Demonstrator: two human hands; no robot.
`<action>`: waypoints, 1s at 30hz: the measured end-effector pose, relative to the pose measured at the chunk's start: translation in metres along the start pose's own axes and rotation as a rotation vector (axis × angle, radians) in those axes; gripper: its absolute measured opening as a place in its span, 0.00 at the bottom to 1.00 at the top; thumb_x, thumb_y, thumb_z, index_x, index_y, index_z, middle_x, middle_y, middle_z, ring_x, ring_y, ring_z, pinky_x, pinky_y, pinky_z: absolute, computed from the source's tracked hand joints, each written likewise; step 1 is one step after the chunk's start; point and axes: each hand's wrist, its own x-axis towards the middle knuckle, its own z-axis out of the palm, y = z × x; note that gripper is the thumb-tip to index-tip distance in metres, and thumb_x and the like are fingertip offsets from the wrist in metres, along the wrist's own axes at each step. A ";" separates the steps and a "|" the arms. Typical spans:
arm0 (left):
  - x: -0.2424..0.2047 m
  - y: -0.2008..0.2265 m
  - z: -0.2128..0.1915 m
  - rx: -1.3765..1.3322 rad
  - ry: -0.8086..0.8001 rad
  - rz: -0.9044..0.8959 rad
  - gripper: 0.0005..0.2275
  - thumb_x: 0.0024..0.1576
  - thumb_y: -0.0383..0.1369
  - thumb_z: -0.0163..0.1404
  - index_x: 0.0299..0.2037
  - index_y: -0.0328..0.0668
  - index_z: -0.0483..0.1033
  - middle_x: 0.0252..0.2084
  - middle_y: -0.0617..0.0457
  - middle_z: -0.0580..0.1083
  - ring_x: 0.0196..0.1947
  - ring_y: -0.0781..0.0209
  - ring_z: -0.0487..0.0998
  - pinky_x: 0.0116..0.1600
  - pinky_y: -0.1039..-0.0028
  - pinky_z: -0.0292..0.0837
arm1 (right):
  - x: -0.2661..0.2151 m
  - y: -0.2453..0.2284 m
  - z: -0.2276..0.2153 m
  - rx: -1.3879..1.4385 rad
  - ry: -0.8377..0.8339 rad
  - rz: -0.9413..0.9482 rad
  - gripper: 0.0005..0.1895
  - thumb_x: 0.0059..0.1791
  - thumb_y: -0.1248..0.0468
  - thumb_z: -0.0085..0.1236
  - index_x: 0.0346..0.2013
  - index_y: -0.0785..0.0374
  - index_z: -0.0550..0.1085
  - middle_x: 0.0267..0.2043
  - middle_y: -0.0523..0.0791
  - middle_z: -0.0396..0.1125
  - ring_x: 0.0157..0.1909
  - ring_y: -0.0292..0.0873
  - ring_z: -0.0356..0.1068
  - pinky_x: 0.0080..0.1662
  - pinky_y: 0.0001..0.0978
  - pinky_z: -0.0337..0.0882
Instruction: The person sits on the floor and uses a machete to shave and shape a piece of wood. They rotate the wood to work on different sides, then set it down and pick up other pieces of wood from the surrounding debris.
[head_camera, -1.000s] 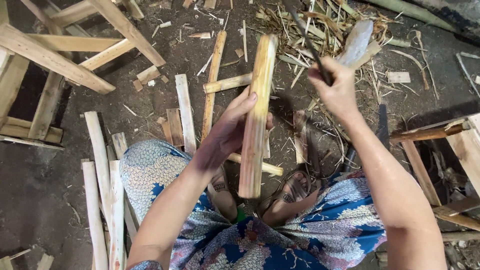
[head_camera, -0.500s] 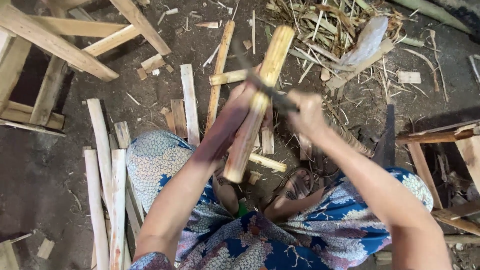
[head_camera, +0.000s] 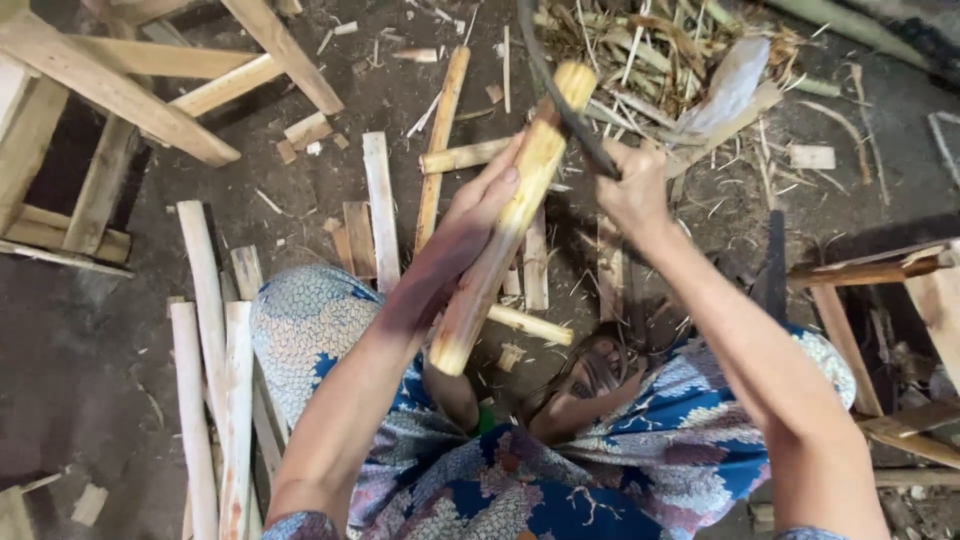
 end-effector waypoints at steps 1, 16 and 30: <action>0.003 0.001 -0.002 0.003 0.000 0.014 0.22 0.60 0.45 0.39 0.64 0.52 0.57 0.56 0.37 0.67 0.48 0.56 0.69 0.51 0.61 0.70 | -0.010 -0.011 0.001 -0.003 0.008 -0.012 0.10 0.41 0.66 0.56 0.16 0.49 0.68 0.11 0.37 0.57 0.18 0.35 0.60 0.28 0.23 0.57; 0.002 -0.019 -0.017 -0.038 -0.183 0.022 0.22 0.61 0.41 0.39 0.66 0.51 0.55 0.67 0.50 0.57 0.61 0.61 0.62 0.63 0.65 0.58 | 0.055 -0.005 -0.023 -0.080 0.111 0.062 0.06 0.42 0.60 0.63 0.29 0.57 0.78 0.25 0.46 0.70 0.33 0.50 0.71 0.36 0.42 0.64; 0.045 -0.063 -0.016 -0.466 -0.051 -0.094 0.18 0.62 0.43 0.34 0.46 0.30 0.64 0.26 0.36 0.73 0.18 0.51 0.77 0.20 0.66 0.74 | -0.023 -0.054 -0.002 0.045 -0.068 0.041 0.08 0.34 0.71 0.53 0.15 0.54 0.67 0.11 0.40 0.56 0.17 0.39 0.59 0.27 0.25 0.59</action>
